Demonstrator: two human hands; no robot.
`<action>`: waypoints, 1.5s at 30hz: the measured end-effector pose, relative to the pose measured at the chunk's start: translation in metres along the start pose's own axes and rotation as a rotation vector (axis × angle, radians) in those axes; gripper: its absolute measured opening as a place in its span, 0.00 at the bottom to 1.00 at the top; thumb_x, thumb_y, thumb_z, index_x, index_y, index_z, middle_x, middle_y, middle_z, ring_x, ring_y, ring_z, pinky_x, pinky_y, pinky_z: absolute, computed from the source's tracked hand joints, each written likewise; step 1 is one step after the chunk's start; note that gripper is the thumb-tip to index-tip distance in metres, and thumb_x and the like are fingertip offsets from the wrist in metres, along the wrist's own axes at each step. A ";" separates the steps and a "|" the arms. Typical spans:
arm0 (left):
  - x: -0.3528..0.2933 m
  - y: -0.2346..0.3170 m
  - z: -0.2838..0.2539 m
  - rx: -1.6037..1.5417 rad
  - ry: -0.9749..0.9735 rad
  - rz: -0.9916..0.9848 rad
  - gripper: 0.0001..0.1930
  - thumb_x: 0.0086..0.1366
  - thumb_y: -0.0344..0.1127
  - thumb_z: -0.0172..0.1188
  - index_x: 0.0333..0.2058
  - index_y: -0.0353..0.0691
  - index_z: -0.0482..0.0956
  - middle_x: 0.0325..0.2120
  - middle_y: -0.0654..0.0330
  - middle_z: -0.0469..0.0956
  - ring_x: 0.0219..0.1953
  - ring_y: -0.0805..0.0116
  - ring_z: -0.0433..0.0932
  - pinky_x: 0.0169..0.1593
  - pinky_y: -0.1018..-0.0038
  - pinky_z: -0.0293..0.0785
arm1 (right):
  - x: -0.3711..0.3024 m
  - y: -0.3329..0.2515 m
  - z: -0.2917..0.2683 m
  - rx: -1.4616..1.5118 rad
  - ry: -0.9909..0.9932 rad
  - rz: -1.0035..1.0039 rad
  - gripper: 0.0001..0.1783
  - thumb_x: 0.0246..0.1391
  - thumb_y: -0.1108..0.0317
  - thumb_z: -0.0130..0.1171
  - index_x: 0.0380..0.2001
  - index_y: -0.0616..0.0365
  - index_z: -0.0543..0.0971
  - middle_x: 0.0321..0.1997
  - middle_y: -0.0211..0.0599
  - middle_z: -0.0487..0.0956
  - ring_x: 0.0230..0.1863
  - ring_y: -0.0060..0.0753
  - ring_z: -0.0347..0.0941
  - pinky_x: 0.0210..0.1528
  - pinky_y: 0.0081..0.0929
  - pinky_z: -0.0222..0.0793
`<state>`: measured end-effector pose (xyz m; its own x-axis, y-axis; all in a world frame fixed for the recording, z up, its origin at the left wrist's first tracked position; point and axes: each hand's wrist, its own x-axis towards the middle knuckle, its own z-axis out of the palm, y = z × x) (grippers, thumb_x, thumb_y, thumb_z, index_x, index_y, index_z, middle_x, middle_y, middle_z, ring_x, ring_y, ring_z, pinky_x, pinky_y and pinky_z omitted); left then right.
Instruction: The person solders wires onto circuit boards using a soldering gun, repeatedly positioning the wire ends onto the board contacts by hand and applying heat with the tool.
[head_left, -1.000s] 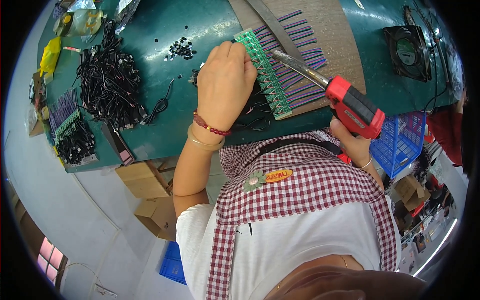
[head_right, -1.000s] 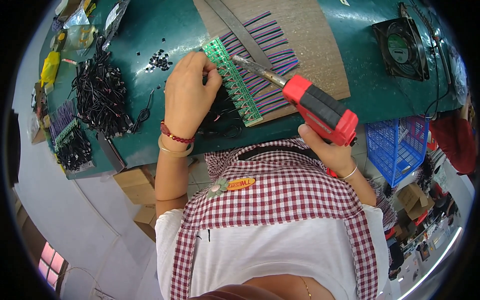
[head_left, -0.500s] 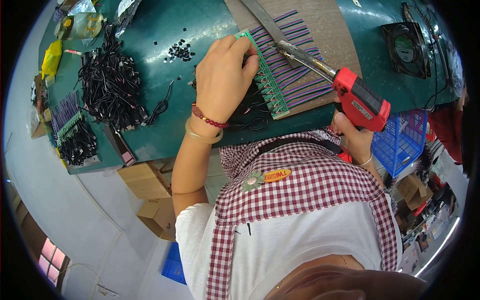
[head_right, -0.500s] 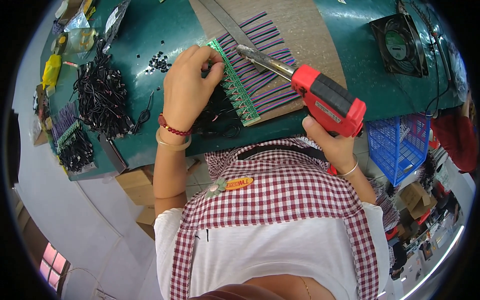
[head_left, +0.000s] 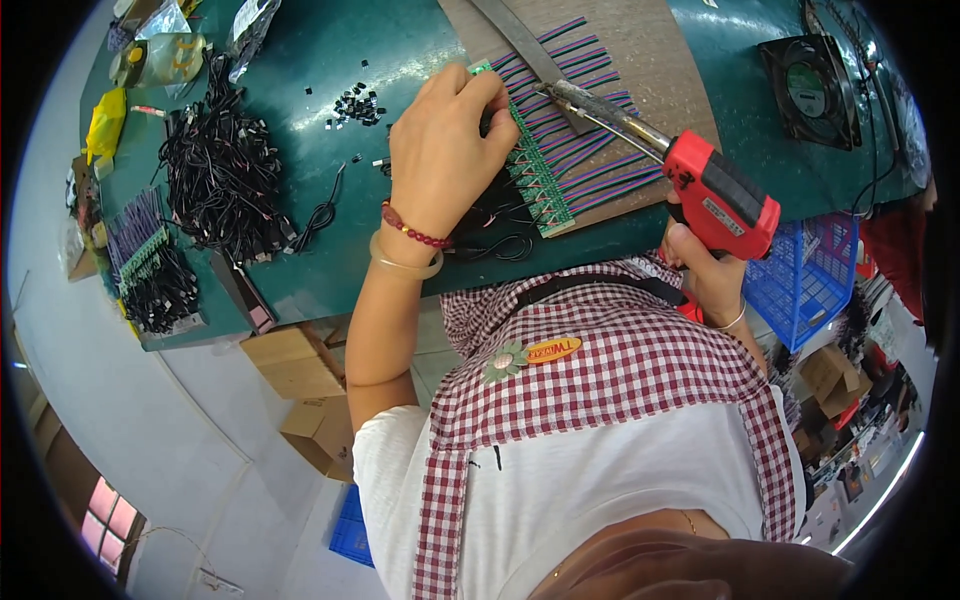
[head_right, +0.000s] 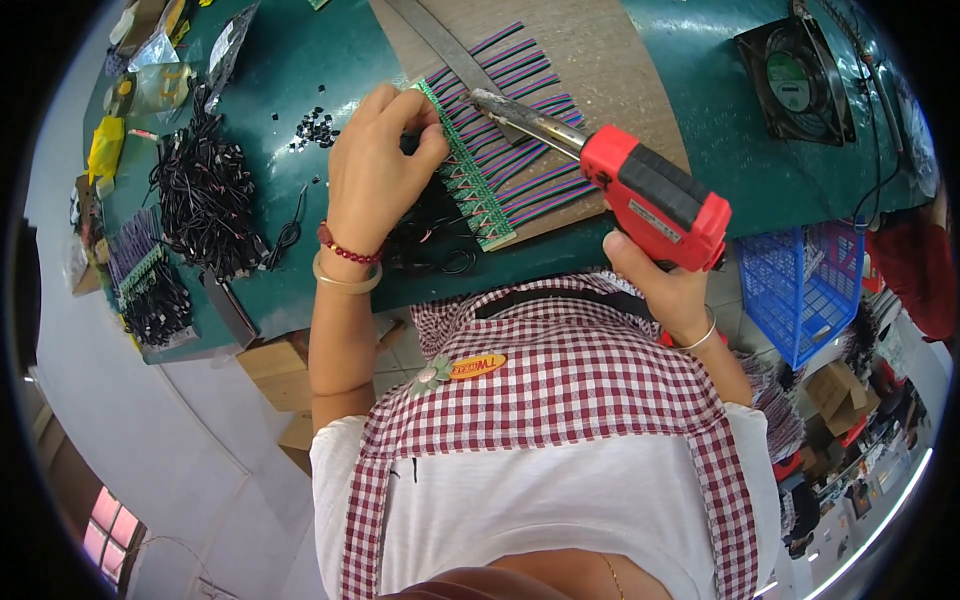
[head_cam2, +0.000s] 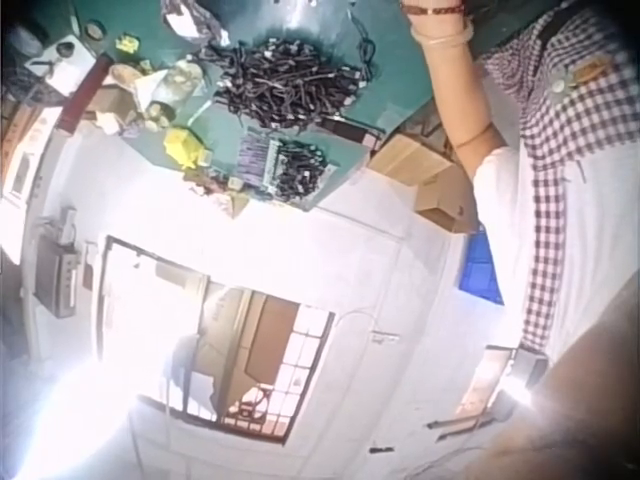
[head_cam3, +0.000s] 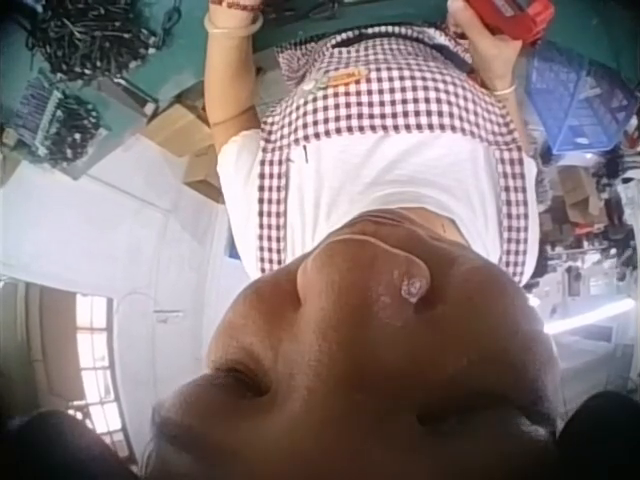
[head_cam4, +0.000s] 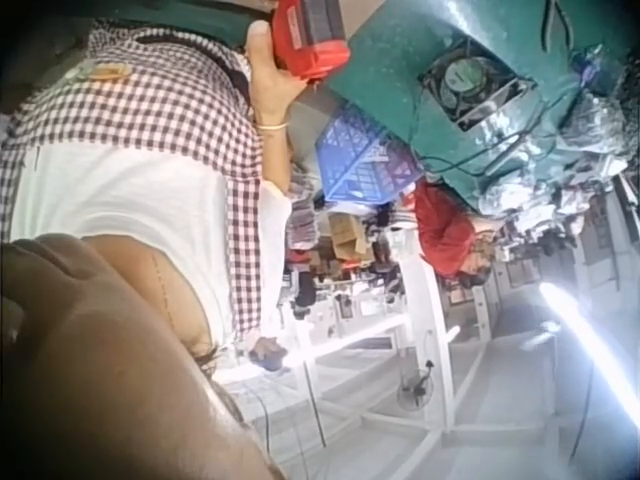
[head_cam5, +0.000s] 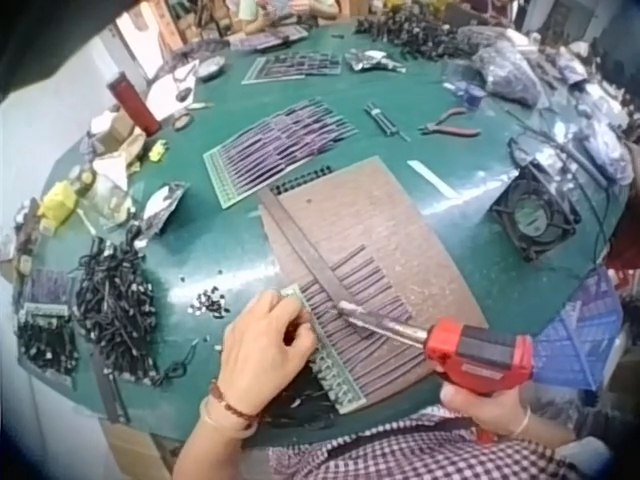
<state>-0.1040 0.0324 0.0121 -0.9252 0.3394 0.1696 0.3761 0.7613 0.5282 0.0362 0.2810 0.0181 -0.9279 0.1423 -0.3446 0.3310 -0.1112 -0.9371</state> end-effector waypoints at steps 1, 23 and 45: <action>-0.002 0.001 -0.001 0.003 -0.021 -0.027 0.03 0.52 0.31 0.59 0.23 0.41 0.74 0.21 0.58 0.73 0.29 0.57 0.74 0.30 0.63 0.71 | -0.001 0.000 0.000 -0.014 0.007 0.000 0.17 0.50 0.75 0.65 0.45 0.61 0.77 0.28 0.25 0.76 0.25 0.14 0.69 0.26 0.15 0.65; 0.009 0.001 -0.013 0.120 -0.270 -0.001 0.07 0.53 0.32 0.57 0.25 0.34 0.74 0.23 0.50 0.76 0.31 0.50 0.76 0.35 0.60 0.71 | -0.012 0.004 0.007 -0.149 -0.101 0.045 0.18 0.51 0.71 0.66 0.45 0.60 0.76 0.40 0.27 0.78 0.39 0.18 0.72 0.41 0.21 0.69; 0.010 -0.003 -0.013 0.164 -0.310 0.046 0.04 0.53 0.32 0.57 0.24 0.38 0.75 0.26 0.57 0.78 0.35 0.57 0.76 0.36 0.57 0.66 | -0.014 0.002 0.009 -0.155 -0.070 0.055 0.17 0.51 0.72 0.65 0.45 0.61 0.77 0.40 0.29 0.78 0.40 0.19 0.73 0.43 0.21 0.70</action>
<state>-0.1147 0.0261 0.0232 -0.8571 0.5082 -0.0838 0.4438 0.8113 0.3805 0.0482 0.2700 0.0219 -0.9154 0.0710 -0.3962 0.3994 0.0372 -0.9160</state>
